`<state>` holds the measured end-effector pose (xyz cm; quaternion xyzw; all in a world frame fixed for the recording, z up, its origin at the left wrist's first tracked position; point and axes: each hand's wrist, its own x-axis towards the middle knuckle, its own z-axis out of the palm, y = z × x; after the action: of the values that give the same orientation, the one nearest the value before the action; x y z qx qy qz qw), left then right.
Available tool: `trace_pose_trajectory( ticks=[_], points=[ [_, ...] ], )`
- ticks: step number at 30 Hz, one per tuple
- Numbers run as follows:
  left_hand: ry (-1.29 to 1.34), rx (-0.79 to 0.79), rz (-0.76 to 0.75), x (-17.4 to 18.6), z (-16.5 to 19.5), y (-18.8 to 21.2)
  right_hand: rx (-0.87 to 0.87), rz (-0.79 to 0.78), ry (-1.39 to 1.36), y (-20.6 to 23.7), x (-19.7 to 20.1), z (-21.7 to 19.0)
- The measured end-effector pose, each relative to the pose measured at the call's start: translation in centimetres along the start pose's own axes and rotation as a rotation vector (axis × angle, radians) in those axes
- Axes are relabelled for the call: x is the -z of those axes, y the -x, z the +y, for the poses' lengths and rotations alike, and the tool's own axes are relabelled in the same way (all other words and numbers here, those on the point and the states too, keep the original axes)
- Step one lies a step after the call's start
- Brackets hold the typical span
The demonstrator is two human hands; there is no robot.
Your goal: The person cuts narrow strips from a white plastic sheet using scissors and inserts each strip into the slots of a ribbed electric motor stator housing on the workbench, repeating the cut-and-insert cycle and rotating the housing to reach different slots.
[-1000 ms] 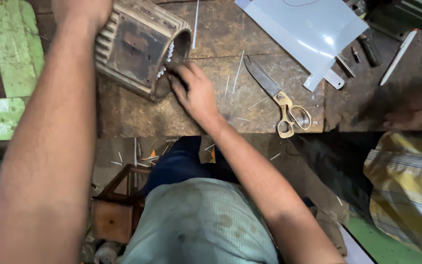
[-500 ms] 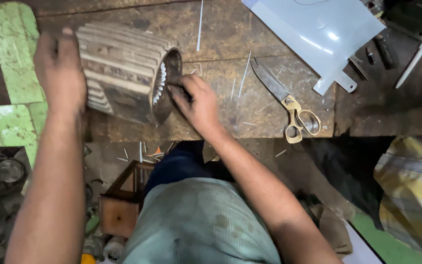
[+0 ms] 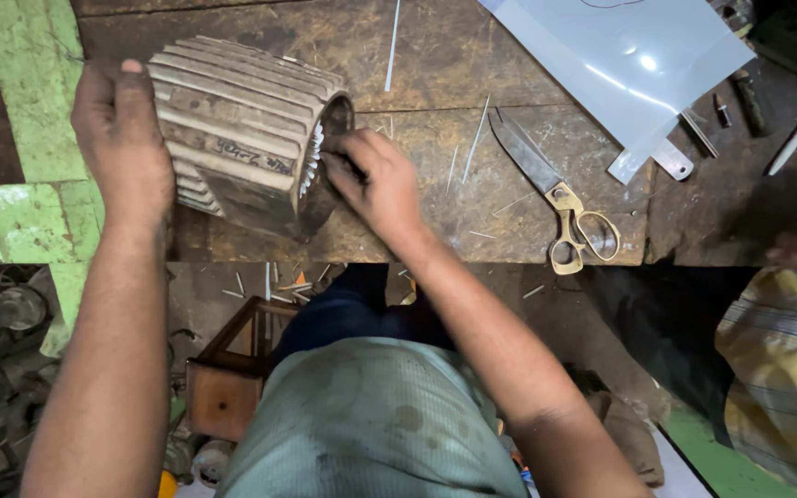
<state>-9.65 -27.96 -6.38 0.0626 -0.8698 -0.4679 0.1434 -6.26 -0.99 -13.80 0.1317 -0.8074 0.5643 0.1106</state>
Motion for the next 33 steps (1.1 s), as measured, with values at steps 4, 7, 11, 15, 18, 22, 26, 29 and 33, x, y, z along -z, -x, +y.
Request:
trace_pose_trajectory(
  ticks=[4,7,11,15,18,22,26,29,33],
  points=[
    [0.000,-0.004,0.003,-0.1,0.2,-0.3,0.064,-0.034,0.060,-0.4,0.1,0.6],
    [-0.032,0.012,0.010,-0.3,0.6,-0.6,0.110,-0.051,0.117,-0.6,0.0,1.0],
    [-0.039,0.016,0.008,-0.5,1.2,-1.1,0.220,-0.062,0.204,-0.9,0.0,1.2],
    [-0.050,0.084,0.010,-0.5,1.6,-1.2,0.300,-0.119,0.264,-1.3,0.5,1.4],
    [-0.040,0.038,-0.004,-0.5,1.6,-1.1,0.330,-0.103,0.252,-1.3,0.7,1.3],
    [-0.074,0.035,0.004,-0.4,1.5,-1.1,0.258,-0.085,0.185,-1.4,0.3,1.2],
    [-0.089,0.041,-0.007,-0.4,1.5,-1.1,0.051,-0.048,0.104,-1.2,-0.5,0.9],
    [-0.115,0.032,-0.004,-0.2,1.5,-1.1,-0.084,-0.025,-0.029,-0.7,-1.1,0.4],
    [-0.053,0.079,-0.006,-0.2,1.4,-1.1,-0.091,0.091,-0.035,0.1,-1.6,-0.8]
  ],
)
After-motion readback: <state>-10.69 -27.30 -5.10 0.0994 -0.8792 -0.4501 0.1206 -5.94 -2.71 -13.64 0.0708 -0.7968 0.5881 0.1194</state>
